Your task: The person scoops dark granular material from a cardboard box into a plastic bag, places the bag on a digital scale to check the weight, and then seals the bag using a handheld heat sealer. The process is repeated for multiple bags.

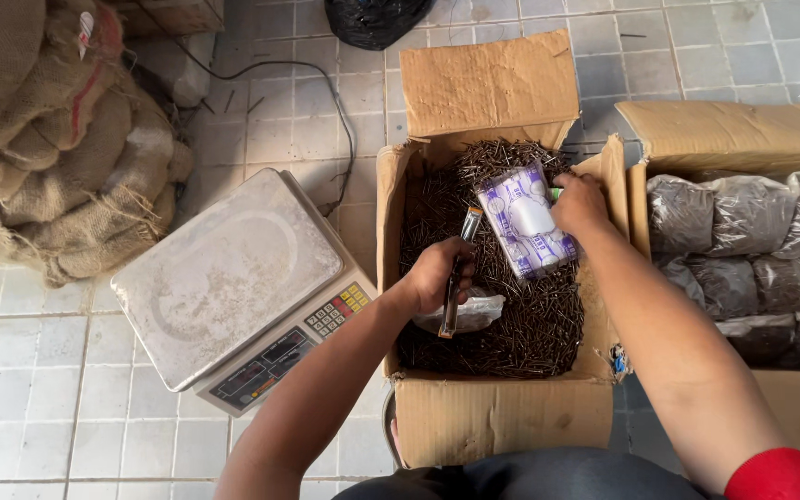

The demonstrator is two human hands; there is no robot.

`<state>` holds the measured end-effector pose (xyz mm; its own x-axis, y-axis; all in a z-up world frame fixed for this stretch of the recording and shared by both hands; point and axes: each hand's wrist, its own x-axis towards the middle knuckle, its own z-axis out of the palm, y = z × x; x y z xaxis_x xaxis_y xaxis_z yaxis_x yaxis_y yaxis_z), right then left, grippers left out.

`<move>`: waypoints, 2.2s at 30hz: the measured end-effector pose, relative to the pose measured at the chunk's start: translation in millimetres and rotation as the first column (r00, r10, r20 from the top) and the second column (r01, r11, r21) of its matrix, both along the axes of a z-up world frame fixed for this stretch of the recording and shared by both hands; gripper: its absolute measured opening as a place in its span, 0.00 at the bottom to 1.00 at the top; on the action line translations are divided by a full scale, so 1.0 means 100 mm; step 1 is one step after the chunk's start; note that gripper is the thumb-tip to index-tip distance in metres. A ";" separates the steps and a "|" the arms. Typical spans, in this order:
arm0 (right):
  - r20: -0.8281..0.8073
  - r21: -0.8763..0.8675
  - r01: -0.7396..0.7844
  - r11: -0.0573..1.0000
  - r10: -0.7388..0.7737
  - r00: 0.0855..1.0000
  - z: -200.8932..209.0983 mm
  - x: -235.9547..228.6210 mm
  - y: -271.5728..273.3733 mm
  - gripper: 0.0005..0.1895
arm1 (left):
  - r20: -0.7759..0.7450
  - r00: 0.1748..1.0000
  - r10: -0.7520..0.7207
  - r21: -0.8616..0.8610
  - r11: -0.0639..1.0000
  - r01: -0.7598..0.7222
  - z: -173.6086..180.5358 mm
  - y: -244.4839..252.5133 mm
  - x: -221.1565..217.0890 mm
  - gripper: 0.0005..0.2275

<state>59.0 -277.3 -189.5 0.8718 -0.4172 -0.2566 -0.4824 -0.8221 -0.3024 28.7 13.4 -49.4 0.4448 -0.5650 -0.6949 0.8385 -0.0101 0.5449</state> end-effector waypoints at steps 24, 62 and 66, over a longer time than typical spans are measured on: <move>0.478 0.448 -0.043 0.893 -0.198 0.856 1.28 -0.71 1.18 0.05 | 0.067 0.986 0.155 0.095 0.982 -0.161 -0.08 0.00 0.06 0.09; 0.112 0.986 -0.157 -0.061 -0.454 0.884 1.11 -0.97 1.45 0.05 | 0.516 0.786 0.341 -0.127 0.938 -0.324 -0.39 -0.13 0.11 0.15; 0.247 0.968 -0.230 0.095 -0.477 0.844 0.89 -0.95 1.40 0.06 | 0.542 0.765 0.347 -0.135 0.935 -0.329 -0.29 -0.10 0.08 0.14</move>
